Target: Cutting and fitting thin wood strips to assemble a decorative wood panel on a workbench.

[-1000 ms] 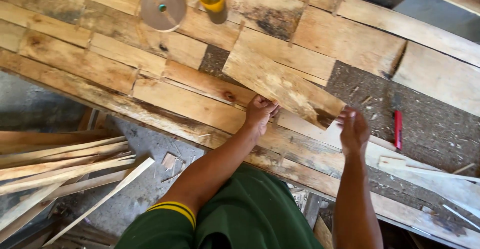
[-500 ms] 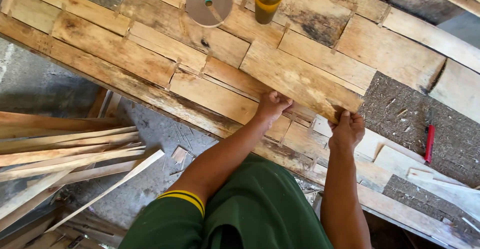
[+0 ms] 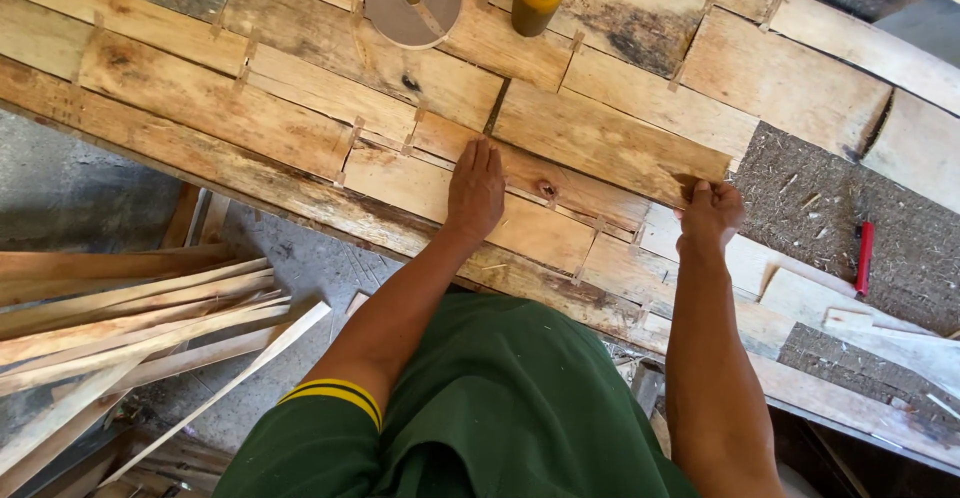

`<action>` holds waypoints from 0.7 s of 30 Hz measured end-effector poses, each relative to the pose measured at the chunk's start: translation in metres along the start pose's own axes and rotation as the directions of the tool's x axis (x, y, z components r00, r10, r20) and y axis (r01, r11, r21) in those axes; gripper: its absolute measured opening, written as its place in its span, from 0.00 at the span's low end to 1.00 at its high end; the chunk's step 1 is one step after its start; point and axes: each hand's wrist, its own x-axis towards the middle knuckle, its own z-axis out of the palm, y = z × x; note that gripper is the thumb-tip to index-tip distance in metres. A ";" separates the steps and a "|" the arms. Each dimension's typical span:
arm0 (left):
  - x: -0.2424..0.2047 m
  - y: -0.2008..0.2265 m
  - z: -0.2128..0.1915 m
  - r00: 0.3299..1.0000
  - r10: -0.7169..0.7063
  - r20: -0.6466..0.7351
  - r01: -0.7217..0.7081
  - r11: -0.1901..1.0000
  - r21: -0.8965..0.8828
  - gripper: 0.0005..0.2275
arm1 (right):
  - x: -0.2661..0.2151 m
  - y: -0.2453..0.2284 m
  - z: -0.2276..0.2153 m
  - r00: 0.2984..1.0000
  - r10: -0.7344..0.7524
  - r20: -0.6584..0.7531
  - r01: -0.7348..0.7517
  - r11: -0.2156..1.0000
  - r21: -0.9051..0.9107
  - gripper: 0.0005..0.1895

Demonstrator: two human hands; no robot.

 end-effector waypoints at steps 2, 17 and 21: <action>-0.002 -0.005 0.003 1.000 0.007 0.011 -0.008 0.999 0.034 0.24 | 0.000 0.001 0.006 1.000 -0.007 0.016 0.007 1.000 -0.015 0.03; 0.007 -0.009 0.003 0.995 -0.001 0.095 -0.010 0.993 0.118 0.24 | -0.019 -0.018 0.021 0.991 0.127 -0.036 -0.131 0.980 -0.147 0.05; 0.010 -0.008 0.001 0.992 -0.018 0.122 0.003 0.993 0.121 0.25 | -0.015 -0.011 0.020 0.996 0.092 0.008 -0.091 0.991 -0.099 0.04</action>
